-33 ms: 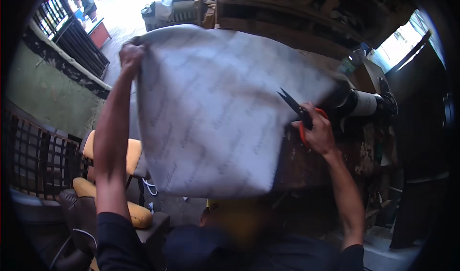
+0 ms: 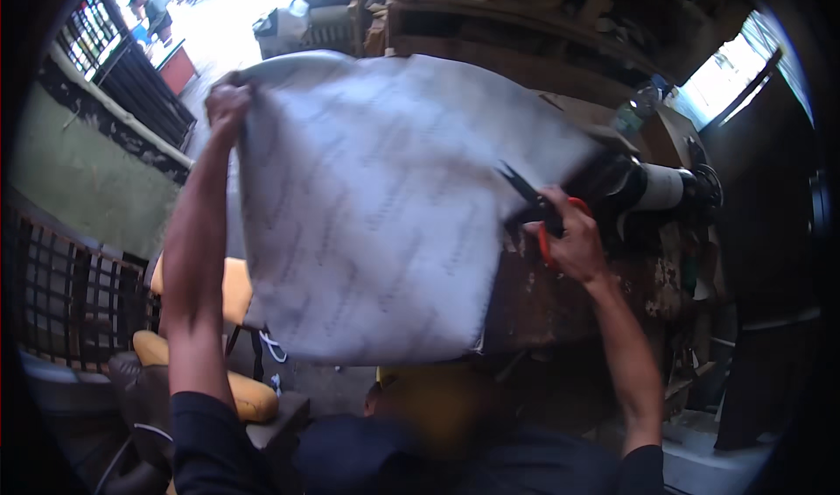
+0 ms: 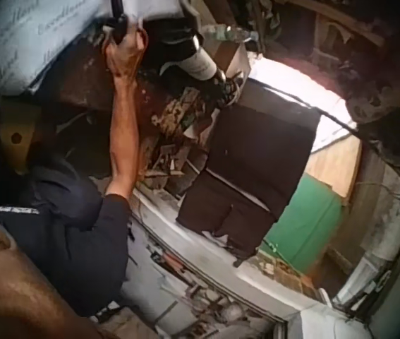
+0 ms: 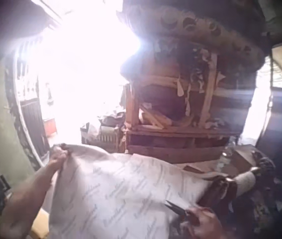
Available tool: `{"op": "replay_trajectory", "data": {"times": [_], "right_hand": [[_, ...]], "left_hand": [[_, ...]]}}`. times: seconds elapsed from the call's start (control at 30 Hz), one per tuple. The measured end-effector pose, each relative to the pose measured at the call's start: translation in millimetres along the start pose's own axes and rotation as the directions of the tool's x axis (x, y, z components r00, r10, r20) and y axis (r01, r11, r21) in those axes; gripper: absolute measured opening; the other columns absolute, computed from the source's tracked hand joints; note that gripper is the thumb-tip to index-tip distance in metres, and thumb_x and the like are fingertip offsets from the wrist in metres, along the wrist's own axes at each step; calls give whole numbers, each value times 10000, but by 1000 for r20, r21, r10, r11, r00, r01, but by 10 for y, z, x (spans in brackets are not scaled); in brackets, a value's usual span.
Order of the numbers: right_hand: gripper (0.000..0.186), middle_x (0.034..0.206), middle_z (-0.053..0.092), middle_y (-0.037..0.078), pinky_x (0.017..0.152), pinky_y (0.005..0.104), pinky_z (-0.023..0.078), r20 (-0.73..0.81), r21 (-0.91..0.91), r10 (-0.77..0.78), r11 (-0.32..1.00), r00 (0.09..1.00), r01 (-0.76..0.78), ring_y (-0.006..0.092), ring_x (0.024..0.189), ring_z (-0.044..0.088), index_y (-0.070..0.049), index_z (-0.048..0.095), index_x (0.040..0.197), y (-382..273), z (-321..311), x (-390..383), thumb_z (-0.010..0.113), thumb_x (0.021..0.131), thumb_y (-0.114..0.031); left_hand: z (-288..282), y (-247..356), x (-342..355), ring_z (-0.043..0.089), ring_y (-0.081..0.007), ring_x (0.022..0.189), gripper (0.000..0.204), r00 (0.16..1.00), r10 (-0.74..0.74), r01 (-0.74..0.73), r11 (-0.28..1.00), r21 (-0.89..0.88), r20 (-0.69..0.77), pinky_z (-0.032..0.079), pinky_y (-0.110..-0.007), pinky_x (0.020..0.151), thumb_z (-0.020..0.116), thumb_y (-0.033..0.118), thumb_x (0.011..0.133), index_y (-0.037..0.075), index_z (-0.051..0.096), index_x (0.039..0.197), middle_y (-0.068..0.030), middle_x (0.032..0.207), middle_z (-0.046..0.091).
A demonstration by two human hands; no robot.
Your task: The person cuts upholstery fabric with scissors, fits it around a chair cushion, and stitches the fabric together using a sewing machine.
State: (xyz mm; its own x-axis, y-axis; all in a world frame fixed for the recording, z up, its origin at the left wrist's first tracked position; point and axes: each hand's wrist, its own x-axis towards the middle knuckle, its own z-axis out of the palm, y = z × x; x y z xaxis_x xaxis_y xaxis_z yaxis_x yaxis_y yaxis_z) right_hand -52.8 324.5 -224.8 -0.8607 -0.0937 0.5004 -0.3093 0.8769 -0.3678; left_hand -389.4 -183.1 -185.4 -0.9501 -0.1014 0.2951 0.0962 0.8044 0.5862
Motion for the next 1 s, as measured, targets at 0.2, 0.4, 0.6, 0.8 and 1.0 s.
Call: {"op": "replay_trajectory", "data": {"times": [0.2,0.4,0.6,0.8,1.0], "right_hand": [[485,879,702,121,719,345,572,-11,271,250,933,968,-238,213,782,693,-106,650,1260,-316,65,-54,855,832,-206],[519,897,706,104,683,311,575,-60,291,343,904,937,-312,158,771,677,-98,652,1280,-24,158,-374,871,827,-226],[533,915,712,104,691,311,578,-128,384,350,880,928,-279,155,756,681,-108,653,1296,-222,136,-375,873,824,-220],[537,884,719,94,682,334,568,-65,255,371,904,926,-344,180,739,695,-136,638,1326,-441,-195,-551,845,832,-176],[692,832,706,135,753,445,549,190,-89,675,735,713,-672,308,809,721,-164,563,1428,36,-633,-1013,832,790,-160]], "left_hand": [[-379,-153,-236,668,-321,1183,426,950,-122,239,878,415,-289,517,-480,994,676,361,936,164,669,1313,-164,1226,714],[658,1033,-1652,554,-408,1264,491,853,494,-489,869,-72,169,413,-507,1108,672,304,967,18,587,1356,-249,1350,592],[1033,1821,-1673,426,-400,1418,508,726,582,-590,801,-103,367,352,-470,1187,634,294,992,4,558,1402,-239,1478,510],[1693,2886,-1204,435,-389,1414,667,638,750,-696,659,-286,174,355,-461,1186,678,336,961,18,436,1495,-221,1483,504],[1930,3818,-932,645,-393,1187,372,609,673,-574,739,-353,419,502,-451,1024,693,325,936,111,706,1240,-215,1225,701]]}}
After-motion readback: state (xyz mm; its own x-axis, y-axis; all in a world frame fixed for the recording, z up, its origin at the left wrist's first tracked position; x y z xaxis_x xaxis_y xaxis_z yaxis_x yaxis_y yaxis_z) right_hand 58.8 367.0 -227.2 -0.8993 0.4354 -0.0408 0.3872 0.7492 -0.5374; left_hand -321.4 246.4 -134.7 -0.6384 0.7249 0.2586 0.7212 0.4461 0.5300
